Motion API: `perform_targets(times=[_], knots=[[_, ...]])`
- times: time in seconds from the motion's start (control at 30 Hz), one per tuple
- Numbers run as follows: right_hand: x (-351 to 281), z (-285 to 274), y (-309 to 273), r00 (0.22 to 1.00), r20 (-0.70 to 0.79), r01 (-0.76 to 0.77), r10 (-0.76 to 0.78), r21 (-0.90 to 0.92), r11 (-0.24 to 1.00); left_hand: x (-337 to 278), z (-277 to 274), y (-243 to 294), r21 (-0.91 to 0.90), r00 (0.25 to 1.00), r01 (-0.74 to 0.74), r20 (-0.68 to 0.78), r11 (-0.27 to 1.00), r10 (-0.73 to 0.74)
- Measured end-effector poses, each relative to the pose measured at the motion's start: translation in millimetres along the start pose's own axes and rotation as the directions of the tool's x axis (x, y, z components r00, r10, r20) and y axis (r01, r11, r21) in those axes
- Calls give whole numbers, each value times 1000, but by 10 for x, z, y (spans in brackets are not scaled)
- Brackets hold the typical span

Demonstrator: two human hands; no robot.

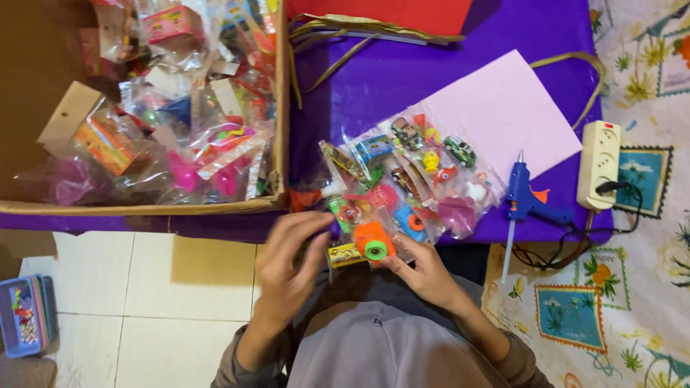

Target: Attaching small packaged toys to a larger display sheet using a hot glue gun.

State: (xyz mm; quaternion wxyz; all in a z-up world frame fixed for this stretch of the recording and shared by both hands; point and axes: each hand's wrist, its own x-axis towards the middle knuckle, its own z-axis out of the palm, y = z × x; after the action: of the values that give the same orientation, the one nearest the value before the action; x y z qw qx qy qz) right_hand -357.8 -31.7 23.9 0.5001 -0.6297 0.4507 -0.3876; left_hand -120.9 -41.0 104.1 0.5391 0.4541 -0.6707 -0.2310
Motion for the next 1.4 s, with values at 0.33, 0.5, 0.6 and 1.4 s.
perform_targets(times=[0.33,0.5,0.6,1.4], knots=[[319,-95,-229,992,86,113,-93,-266,957,303,-906,-189,534,952,-89,-203,841,230],[426,-303,-382,968,-166,121,-186,-340,933,387,-1020,-337,616,983,-98,-60,781,171],[427,-484,-431,846,-474,84,-243,-332,939,471,-944,-335,602,978,-198,70,774,196],[-33,-895,48,600,-757,186,-260,-184,965,635,-604,-546,865,979,-201,193,459,65]])
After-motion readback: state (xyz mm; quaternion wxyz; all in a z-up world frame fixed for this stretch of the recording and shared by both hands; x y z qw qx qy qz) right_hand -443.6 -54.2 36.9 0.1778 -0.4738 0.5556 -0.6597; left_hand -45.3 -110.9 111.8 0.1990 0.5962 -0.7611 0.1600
